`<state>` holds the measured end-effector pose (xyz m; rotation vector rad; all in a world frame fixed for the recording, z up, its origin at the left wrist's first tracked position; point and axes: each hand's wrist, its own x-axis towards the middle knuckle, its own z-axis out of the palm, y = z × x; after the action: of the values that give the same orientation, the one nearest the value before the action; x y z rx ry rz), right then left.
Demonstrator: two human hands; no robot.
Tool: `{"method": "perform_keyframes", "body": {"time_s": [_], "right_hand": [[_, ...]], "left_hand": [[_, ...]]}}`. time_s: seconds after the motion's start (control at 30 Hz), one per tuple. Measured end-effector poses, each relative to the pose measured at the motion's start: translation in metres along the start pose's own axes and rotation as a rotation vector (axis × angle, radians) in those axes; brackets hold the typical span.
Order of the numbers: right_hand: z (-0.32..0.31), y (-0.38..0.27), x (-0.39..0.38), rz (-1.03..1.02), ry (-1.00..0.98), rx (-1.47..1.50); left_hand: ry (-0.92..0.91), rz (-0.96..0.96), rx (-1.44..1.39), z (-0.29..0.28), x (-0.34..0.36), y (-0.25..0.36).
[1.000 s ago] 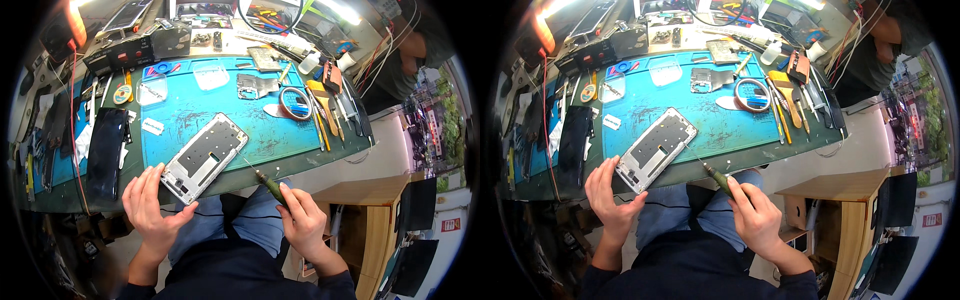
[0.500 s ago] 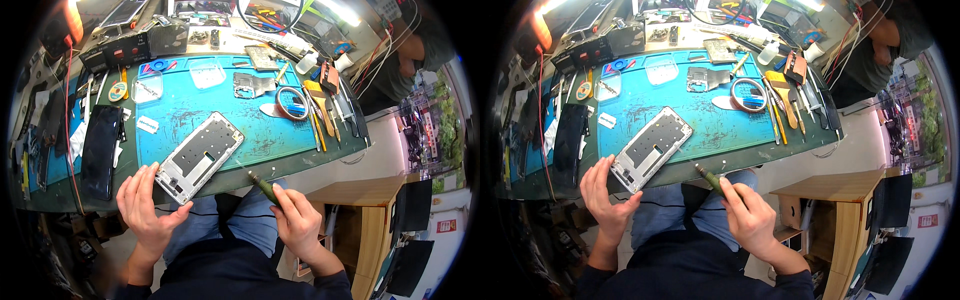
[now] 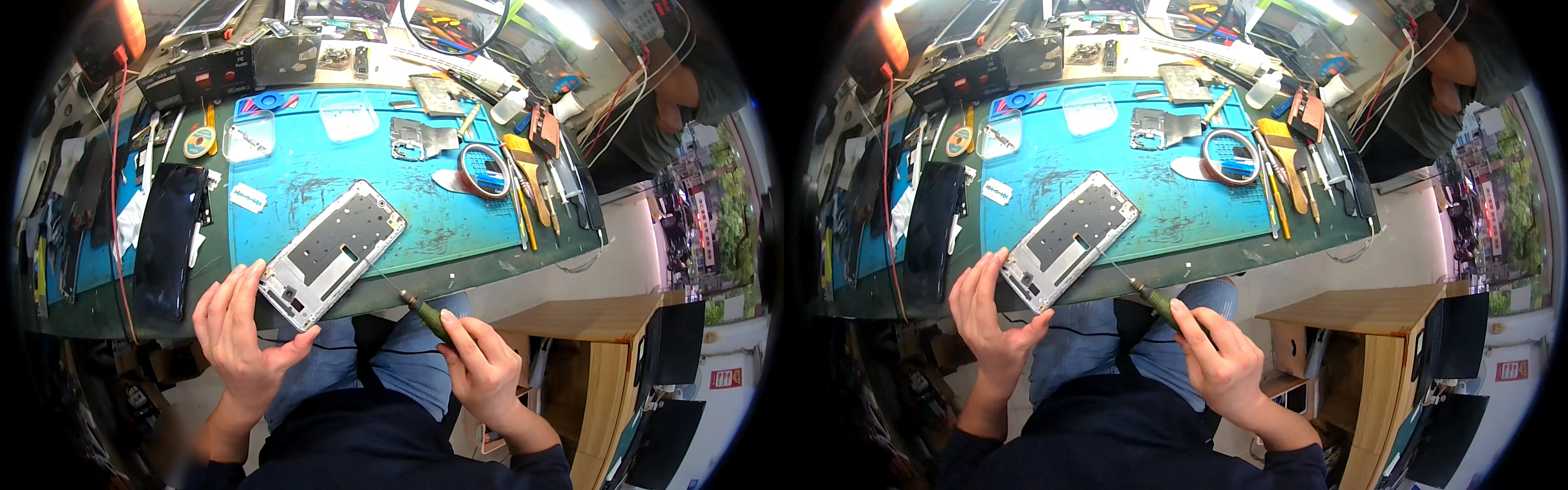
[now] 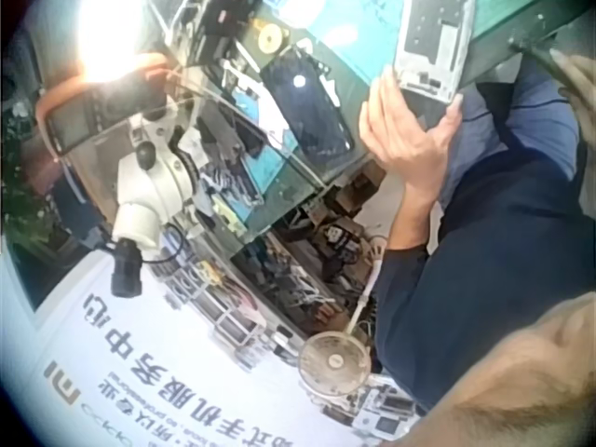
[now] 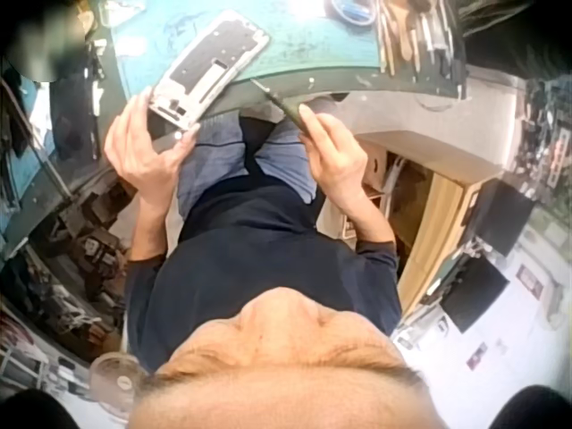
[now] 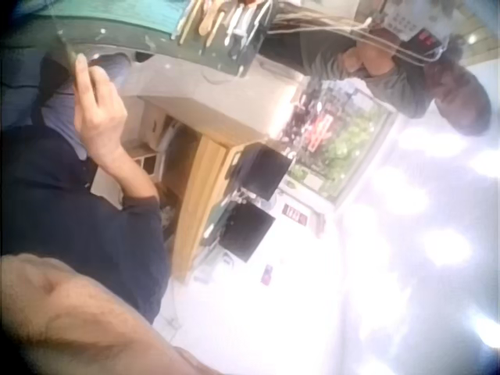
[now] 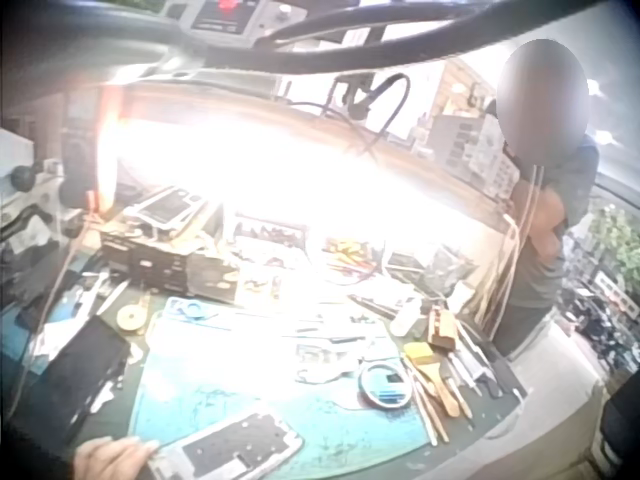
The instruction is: The person uses a soldering iron to heat and remove components from the internal frame of a disassembled smartphone. They then use a small brush to clean the area and tweezers to pick out small parts from the device chassis.
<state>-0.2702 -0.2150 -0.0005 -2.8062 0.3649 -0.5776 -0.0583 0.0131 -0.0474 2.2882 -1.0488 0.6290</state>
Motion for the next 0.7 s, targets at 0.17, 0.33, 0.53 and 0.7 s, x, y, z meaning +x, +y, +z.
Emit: {"method": "perform_keyframes", "body": {"time_s": [0.17,0.33,0.53,0.7], "right_hand": [[0.004,-0.006,-0.003,-0.037,-0.007,0.034],[0.006,-0.008,-0.007,-0.046,-0.030,0.038],[0.011,-0.008,-0.010,-0.042,-0.008,0.082],[0.013,-0.008,-0.013,-0.045,-0.005,0.091]], "left_hand": [[-0.001,-0.003,-0.010,0.000,0.000,0.000],[-0.001,-0.006,-0.015,0.000,0.001,0.001],[-0.028,-0.019,-0.049,-0.002,-0.002,-0.001],[-0.009,-0.006,-0.030,0.000,-0.001,0.000]]}}
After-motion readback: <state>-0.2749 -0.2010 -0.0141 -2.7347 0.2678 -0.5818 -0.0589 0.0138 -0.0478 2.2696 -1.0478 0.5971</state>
